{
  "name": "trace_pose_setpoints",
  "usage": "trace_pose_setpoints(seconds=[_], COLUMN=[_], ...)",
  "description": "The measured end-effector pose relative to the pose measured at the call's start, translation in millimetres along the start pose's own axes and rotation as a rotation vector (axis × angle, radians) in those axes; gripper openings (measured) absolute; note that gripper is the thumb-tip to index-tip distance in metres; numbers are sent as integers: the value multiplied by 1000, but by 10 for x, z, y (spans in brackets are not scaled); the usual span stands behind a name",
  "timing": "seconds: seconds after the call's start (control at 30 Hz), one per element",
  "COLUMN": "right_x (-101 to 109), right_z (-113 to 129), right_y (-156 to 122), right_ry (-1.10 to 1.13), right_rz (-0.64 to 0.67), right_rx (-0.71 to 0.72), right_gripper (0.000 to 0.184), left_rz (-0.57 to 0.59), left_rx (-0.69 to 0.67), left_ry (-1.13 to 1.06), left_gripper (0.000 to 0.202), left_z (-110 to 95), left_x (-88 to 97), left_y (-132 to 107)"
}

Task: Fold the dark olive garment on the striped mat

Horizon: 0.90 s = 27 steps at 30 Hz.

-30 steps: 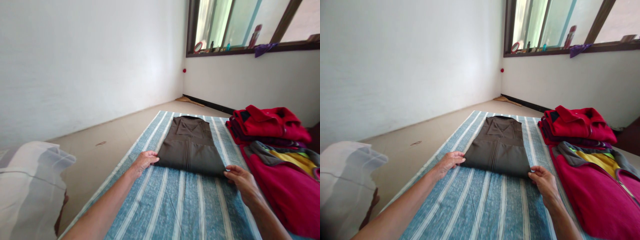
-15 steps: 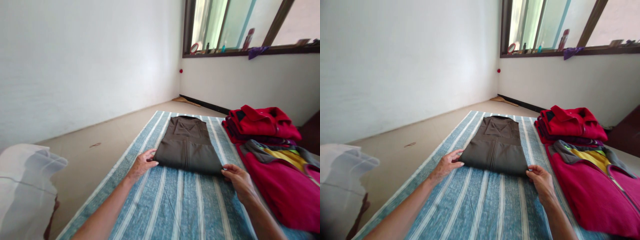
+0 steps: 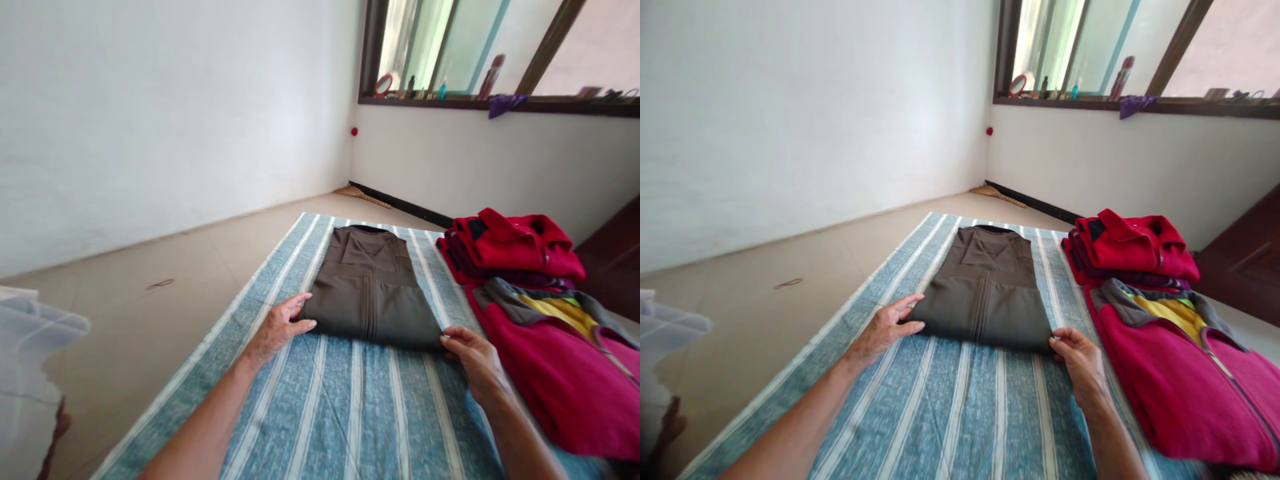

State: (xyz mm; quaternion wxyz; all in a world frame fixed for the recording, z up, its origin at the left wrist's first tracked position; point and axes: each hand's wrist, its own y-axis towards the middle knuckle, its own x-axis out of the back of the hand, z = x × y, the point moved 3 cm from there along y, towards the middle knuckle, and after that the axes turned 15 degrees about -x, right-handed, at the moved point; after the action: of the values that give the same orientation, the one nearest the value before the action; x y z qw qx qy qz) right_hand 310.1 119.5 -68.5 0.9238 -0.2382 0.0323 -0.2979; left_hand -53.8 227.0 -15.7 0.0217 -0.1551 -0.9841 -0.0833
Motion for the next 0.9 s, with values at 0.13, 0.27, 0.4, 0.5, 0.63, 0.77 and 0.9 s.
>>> trace_pose_setpoints(seconds=[0.13, 0.27, 0.4, 0.5, 0.63, 0.77, 0.9], right_x=[2, 40, 57, 56, 81, -68, -829], right_z=[-31, -53, -76, -94, -87, 72, 202], right_y=[-21, -14, 18, 24, -63, -382, -822], right_ry=[21, 13, 5, -4, -141, -550, -672], right_rz=[-19, -21, -14, -41, -155, -451, -179], right_rx=[-14, -1, -35, -18, 76, 448, 1043], right_gripper=[41, 42, 43, 44, 41, 30, 17], left_rz=[-32, 47, 98, 105, 125, 100, 9], left_rx=[8, 22, -2, -10, -19, -41, 30], left_ry=[29, -47, -70, -56, -92, -111, -76], left_gripper=[57, 62, 75, 76, 69, 65, 58], left_z=[35, 47, 62, 95, 123, 113, 111], left_x=[25, 36, 51, 61, 76, 67, 26], left_y=[-12, -49, -65, -61, -65, -80, -94])
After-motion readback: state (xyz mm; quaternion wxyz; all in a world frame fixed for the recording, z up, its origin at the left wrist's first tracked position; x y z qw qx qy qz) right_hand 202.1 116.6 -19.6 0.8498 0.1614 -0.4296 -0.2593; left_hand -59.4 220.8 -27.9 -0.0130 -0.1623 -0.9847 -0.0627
